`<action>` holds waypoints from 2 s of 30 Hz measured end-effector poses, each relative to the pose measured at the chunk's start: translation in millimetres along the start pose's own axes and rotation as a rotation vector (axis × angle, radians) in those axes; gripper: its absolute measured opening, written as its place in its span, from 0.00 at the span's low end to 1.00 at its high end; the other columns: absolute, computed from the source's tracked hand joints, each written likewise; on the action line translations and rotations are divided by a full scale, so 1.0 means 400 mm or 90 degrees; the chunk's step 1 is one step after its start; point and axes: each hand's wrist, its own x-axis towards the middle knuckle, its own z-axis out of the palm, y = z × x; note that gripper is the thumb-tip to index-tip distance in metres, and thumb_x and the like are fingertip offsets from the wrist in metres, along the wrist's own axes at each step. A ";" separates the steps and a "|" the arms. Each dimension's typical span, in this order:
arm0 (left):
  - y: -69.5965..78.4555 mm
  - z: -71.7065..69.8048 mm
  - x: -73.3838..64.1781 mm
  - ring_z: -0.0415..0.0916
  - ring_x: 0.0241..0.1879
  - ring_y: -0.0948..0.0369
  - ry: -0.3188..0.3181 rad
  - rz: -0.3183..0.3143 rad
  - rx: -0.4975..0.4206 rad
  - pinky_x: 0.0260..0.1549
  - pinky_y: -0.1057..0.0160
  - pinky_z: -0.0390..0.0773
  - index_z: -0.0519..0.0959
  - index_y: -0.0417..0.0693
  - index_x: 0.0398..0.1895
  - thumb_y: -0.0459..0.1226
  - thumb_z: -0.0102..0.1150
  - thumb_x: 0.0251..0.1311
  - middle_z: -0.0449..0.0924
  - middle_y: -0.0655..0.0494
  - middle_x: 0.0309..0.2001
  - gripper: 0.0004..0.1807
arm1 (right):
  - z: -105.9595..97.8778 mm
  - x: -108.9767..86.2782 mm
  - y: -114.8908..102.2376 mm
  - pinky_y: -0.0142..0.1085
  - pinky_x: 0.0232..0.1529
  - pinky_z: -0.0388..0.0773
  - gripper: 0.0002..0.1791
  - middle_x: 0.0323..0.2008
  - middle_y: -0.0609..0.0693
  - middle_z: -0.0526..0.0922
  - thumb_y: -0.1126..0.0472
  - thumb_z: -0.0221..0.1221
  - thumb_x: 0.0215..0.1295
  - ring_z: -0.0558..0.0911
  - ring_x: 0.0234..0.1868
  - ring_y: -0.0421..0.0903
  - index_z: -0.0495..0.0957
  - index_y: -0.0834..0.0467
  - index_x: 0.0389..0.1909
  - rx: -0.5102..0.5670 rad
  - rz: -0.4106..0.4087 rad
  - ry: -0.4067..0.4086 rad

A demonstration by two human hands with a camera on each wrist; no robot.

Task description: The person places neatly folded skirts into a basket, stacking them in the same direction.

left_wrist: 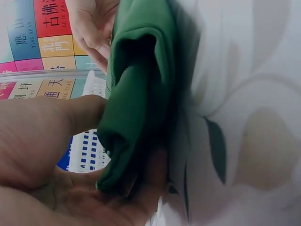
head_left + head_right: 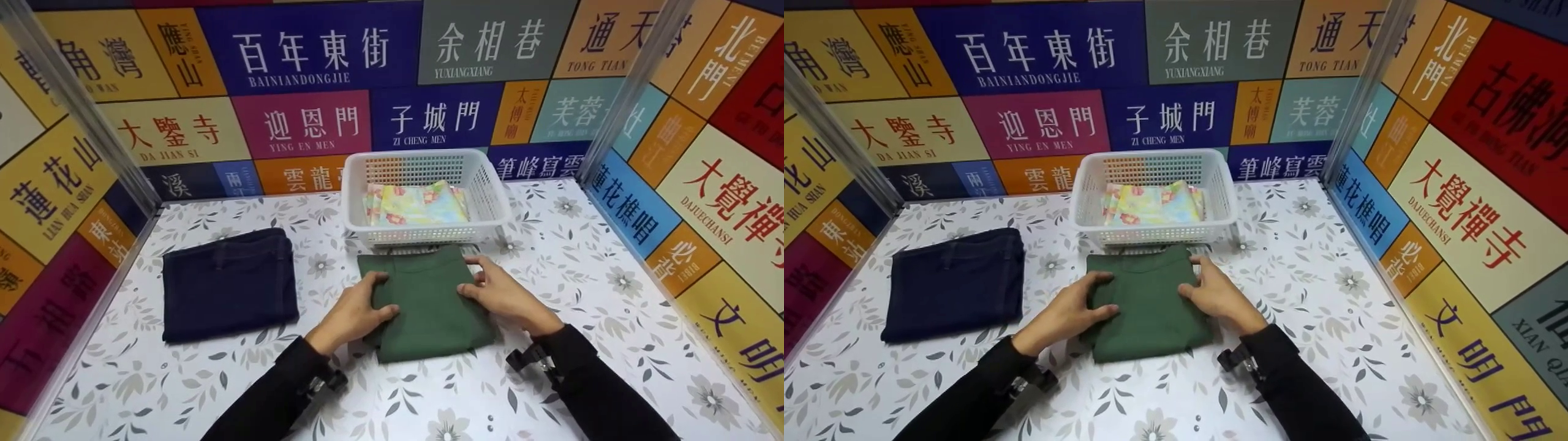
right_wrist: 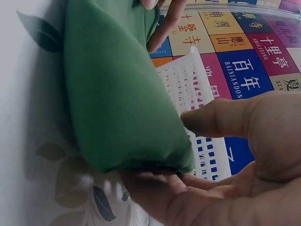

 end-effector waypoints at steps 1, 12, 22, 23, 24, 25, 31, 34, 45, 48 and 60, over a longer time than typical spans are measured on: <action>-0.002 -0.001 0.000 0.80 0.78 0.34 0.002 0.002 -0.006 0.79 0.33 0.79 0.73 0.42 0.85 0.42 0.77 0.77 0.80 0.32 0.79 0.39 | 0.000 0.001 -0.001 0.39 0.51 0.85 0.44 0.62 0.69 0.86 0.58 0.66 0.85 0.89 0.52 0.53 0.58 0.59 0.93 0.006 -0.006 -0.008; -0.020 -0.007 -0.003 0.76 0.82 0.36 0.016 0.046 -0.029 0.84 0.34 0.74 0.76 0.48 0.85 0.40 0.78 0.75 0.81 0.42 0.81 0.37 | 0.010 -0.002 -0.003 0.53 0.78 0.79 0.47 0.87 0.67 0.70 0.64 0.64 0.86 0.78 0.81 0.65 0.56 0.44 0.97 0.051 -0.089 -0.092; -0.029 -0.012 -0.006 0.82 0.78 0.38 0.021 0.079 -0.012 0.80 0.35 0.79 0.85 0.50 0.77 0.37 0.78 0.73 0.86 0.38 0.75 0.30 | 0.012 -0.010 -0.002 0.34 0.63 0.82 0.35 0.83 0.63 0.75 0.62 0.64 0.88 0.83 0.71 0.56 0.68 0.52 0.90 0.017 -0.106 -0.113; -0.029 -0.013 -0.007 0.82 0.78 0.38 0.025 0.080 -0.011 0.80 0.35 0.79 0.85 0.50 0.76 0.37 0.78 0.73 0.86 0.38 0.75 0.30 | 0.012 -0.011 -0.003 0.34 0.62 0.83 0.35 0.84 0.64 0.75 0.62 0.64 0.88 0.84 0.71 0.55 0.68 0.52 0.91 0.018 -0.110 -0.116; -0.029 -0.015 -0.010 0.82 0.78 0.38 0.028 0.081 -0.012 0.80 0.35 0.79 0.86 0.50 0.76 0.36 0.78 0.73 0.87 0.39 0.75 0.30 | 0.012 -0.012 -0.005 0.33 0.61 0.84 0.36 0.84 0.64 0.74 0.63 0.64 0.88 0.85 0.69 0.56 0.68 0.52 0.91 0.022 -0.114 -0.119; -0.028 -0.017 -0.011 0.82 0.78 0.39 0.030 0.080 -0.014 0.80 0.36 0.79 0.86 0.51 0.76 0.36 0.78 0.72 0.87 0.40 0.75 0.30 | 0.011 -0.013 -0.007 0.33 0.60 0.84 0.36 0.84 0.64 0.74 0.63 0.64 0.88 0.86 0.68 0.55 0.68 0.52 0.91 0.025 -0.114 -0.121; -0.019 -0.027 -0.017 0.82 0.78 0.42 0.040 0.089 -0.040 0.81 0.38 0.79 0.85 0.53 0.77 0.35 0.78 0.72 0.87 0.43 0.76 0.30 | 0.009 -0.018 -0.016 0.32 0.52 0.87 0.37 0.84 0.67 0.73 0.63 0.64 0.88 0.90 0.55 0.48 0.66 0.54 0.91 0.029 -0.136 -0.130; -0.015 -0.033 -0.018 0.83 0.77 0.43 0.046 0.104 -0.046 0.79 0.38 0.80 0.85 0.54 0.77 0.36 0.78 0.72 0.88 0.42 0.75 0.30 | 0.006 -0.021 -0.023 0.33 0.50 0.88 0.37 0.83 0.68 0.73 0.63 0.64 0.88 0.91 0.52 0.48 0.66 0.53 0.92 0.040 -0.138 -0.132; 0.009 -0.051 -0.025 0.85 0.76 0.46 0.079 0.143 -0.035 0.78 0.41 0.82 0.85 0.58 0.77 0.35 0.78 0.73 0.88 0.45 0.75 0.31 | -0.010 -0.033 -0.053 0.42 0.52 0.96 0.39 0.81 0.71 0.72 0.68 0.63 0.87 0.94 0.59 0.56 0.64 0.53 0.93 0.096 -0.155 -0.127; 0.016 -0.055 -0.028 0.85 0.76 0.48 0.090 0.149 -0.035 0.77 0.43 0.83 0.85 0.60 0.77 0.35 0.78 0.74 0.88 0.46 0.76 0.31 | -0.012 -0.033 -0.059 0.41 0.53 0.95 0.39 0.83 0.69 0.72 0.69 0.63 0.86 0.93 0.60 0.57 0.65 0.52 0.92 0.083 -0.171 -0.114; 0.056 -0.076 -0.024 0.88 0.73 0.54 0.136 0.202 -0.072 0.74 0.48 0.86 0.85 0.62 0.78 0.36 0.76 0.76 0.88 0.52 0.76 0.30 | -0.039 -0.035 -0.080 0.43 0.54 0.97 0.39 0.85 0.68 0.69 0.69 0.63 0.86 0.92 0.64 0.61 0.65 0.52 0.93 0.101 -0.217 -0.092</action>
